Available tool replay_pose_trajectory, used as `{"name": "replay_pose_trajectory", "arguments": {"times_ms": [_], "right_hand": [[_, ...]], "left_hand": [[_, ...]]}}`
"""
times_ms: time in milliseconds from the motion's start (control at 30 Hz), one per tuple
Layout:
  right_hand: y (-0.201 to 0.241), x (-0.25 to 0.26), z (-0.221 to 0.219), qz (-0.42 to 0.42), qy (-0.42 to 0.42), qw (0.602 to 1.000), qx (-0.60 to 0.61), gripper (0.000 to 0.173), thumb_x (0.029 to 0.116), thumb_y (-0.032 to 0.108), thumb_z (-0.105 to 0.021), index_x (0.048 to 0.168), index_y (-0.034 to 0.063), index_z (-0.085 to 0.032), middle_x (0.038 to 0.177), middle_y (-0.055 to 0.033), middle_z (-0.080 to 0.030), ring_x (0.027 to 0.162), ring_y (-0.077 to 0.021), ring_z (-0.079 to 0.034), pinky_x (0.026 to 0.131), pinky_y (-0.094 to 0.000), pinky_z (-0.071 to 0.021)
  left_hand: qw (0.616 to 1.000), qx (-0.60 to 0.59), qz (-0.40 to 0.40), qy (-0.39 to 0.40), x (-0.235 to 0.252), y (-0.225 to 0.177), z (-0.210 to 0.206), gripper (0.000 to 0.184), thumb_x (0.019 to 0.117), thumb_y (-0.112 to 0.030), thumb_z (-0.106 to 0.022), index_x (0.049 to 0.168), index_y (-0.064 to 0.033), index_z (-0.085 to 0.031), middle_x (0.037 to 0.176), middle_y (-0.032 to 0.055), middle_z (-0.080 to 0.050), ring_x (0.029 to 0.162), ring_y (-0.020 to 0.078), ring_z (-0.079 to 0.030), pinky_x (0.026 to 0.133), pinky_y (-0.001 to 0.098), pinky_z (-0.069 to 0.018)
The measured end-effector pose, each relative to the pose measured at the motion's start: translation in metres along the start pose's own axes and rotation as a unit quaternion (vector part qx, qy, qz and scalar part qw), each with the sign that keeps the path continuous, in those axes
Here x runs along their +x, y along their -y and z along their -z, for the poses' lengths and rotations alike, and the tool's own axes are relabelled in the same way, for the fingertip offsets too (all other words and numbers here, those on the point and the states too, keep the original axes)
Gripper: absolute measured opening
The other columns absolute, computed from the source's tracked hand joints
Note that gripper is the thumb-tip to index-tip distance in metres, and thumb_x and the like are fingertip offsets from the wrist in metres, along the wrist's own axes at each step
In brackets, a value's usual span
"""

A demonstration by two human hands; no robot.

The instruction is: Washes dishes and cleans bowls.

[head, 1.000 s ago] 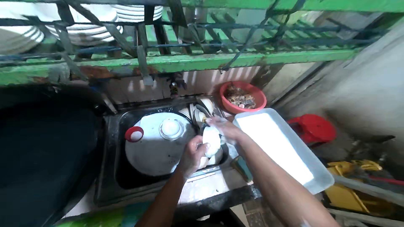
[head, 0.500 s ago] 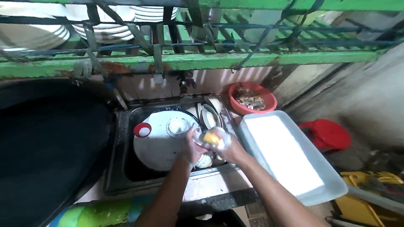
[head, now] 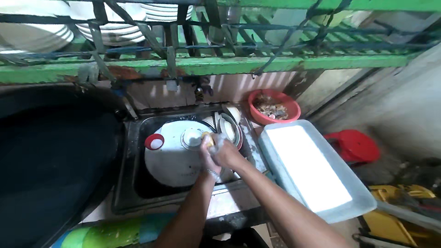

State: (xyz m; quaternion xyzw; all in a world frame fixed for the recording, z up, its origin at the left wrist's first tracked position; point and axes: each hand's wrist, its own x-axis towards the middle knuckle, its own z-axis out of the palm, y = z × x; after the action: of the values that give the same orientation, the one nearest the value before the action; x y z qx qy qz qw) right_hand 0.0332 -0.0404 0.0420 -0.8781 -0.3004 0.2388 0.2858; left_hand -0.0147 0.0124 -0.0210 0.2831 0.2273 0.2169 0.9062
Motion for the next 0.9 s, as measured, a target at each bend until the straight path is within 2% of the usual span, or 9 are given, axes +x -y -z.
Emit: {"name": "replay_pose_trajectory", "arguments": {"times_ms": [100,200,367,467,600,700,767,833,900], "right_hand": [[0.004,-0.001,0.004,0.049,0.049,0.997,-0.017,0.028,0.0983,0.024,-0.06,0.115,0.0038,-0.07,0.112,-0.0187,-0.068,0.105,-0.0347,-0.067,0.09,-0.0595,-0.0541],[0.006,0.002,0.0,0.065,0.033,0.997,-0.006,0.025,0.0982,0.021,-0.062,0.113,0.0043,-0.072,0.114,-0.0171,-0.069,0.108,-0.0327,-0.067,0.094,-0.0571,-0.054],[0.003,0.008,-0.025,-0.083,-0.176,0.966,0.173,0.025,0.0998,0.017,-0.062,0.118,0.0007,-0.069,0.109,-0.0198,-0.07,0.102,-0.0337,-0.068,0.092,-0.0556,-0.0546],[0.006,0.008,-0.025,-0.079,-0.114,0.954,0.266,0.024,0.1041,0.021,-0.057,0.11,0.002,-0.07,0.095,-0.0157,-0.07,0.086,-0.0267,-0.069,0.08,-0.0509,-0.0575],[0.006,0.0,-0.002,0.057,0.056,0.996,0.044,0.019,0.0996,0.017,-0.063,0.109,0.0046,-0.074,0.104,-0.0166,-0.072,0.101,-0.0315,-0.069,0.091,-0.0569,-0.0554],[0.005,0.001,-0.009,0.028,-0.014,0.999,-0.01,0.022,0.0985,0.02,-0.064,0.111,0.0039,-0.072,0.109,-0.0203,-0.07,0.106,-0.0367,-0.068,0.094,-0.059,-0.0539],[0.004,0.011,-0.014,-0.041,-0.118,0.986,0.109,0.027,0.0995,0.02,-0.064,0.115,0.0003,-0.07,0.111,-0.0214,-0.07,0.105,-0.0363,-0.068,0.094,-0.0585,-0.0544],[0.004,0.021,-0.023,-0.104,-0.162,0.953,0.235,0.024,0.1006,0.024,-0.061,0.112,0.0052,-0.071,0.098,-0.0153,-0.071,0.089,-0.029,-0.07,0.081,-0.0539,-0.0569],[0.001,0.018,-0.024,-0.067,-0.107,0.952,0.277,0.023,0.1029,0.021,-0.059,0.112,0.0023,-0.069,0.097,-0.0158,-0.07,0.087,-0.0273,-0.069,0.08,-0.0512,-0.0576]], "left_hand": [[0.998,-0.055,-0.023,-0.019,0.01,-0.01,0.003,0.057,0.1073,-0.055,-0.03,0.123,-0.0128,-0.065,0.102,0.005,-0.071,0.093,0.0147,-0.069,0.079,0.0342,-0.0586],[0.998,-0.059,-0.003,0.01,0.014,-0.016,0.013,0.07,0.1051,-0.065,-0.021,0.126,-0.0137,-0.064,0.106,0.0056,-0.072,0.098,0.0153,-0.069,0.082,0.0354,-0.058],[0.967,0.229,-0.109,0.017,-0.005,-0.009,0.016,0.054,0.1063,-0.056,-0.034,0.141,-0.0232,-0.06,0.133,-0.0004,-0.065,0.118,0.0138,-0.062,0.098,0.0411,-0.0534],[0.962,0.201,-0.182,0.022,0.011,-0.007,0.024,0.053,0.1077,-0.048,-0.035,0.135,-0.0113,-0.062,0.124,0.004,-0.068,0.112,0.0116,-0.065,0.097,0.0348,-0.0549],[0.995,0.044,0.0,0.091,0.03,-0.04,0.023,0.055,0.1115,-0.043,-0.022,0.124,-0.0075,-0.063,0.105,0.0055,-0.073,0.094,0.0121,-0.07,0.081,0.0288,-0.0588],[0.994,0.093,0.015,0.048,0.025,-0.038,0.015,0.05,0.1106,-0.041,-0.032,0.12,-0.0077,-0.068,0.101,0.0062,-0.073,0.091,0.0136,-0.07,0.078,0.0309,-0.059],[0.98,0.18,-0.085,0.025,0.015,-0.023,0.009,0.039,0.109,-0.032,-0.037,0.124,-0.0107,-0.066,0.113,0.0018,-0.07,0.104,0.0098,-0.066,0.09,0.0304,-0.0552],[0.917,0.345,-0.199,0.029,0.003,-0.01,0.02,0.045,0.1072,-0.036,-0.038,0.143,-0.0146,-0.056,0.142,0.0023,-0.06,0.128,0.0136,-0.058,0.108,0.0396,-0.0487],[0.933,0.317,-0.169,0.037,0.007,-0.011,0.028,0.047,0.1084,-0.038,-0.035,0.146,-0.0156,-0.053,0.141,0.0017,-0.06,0.125,0.0127,-0.058,0.105,0.0389,-0.0497]]}}
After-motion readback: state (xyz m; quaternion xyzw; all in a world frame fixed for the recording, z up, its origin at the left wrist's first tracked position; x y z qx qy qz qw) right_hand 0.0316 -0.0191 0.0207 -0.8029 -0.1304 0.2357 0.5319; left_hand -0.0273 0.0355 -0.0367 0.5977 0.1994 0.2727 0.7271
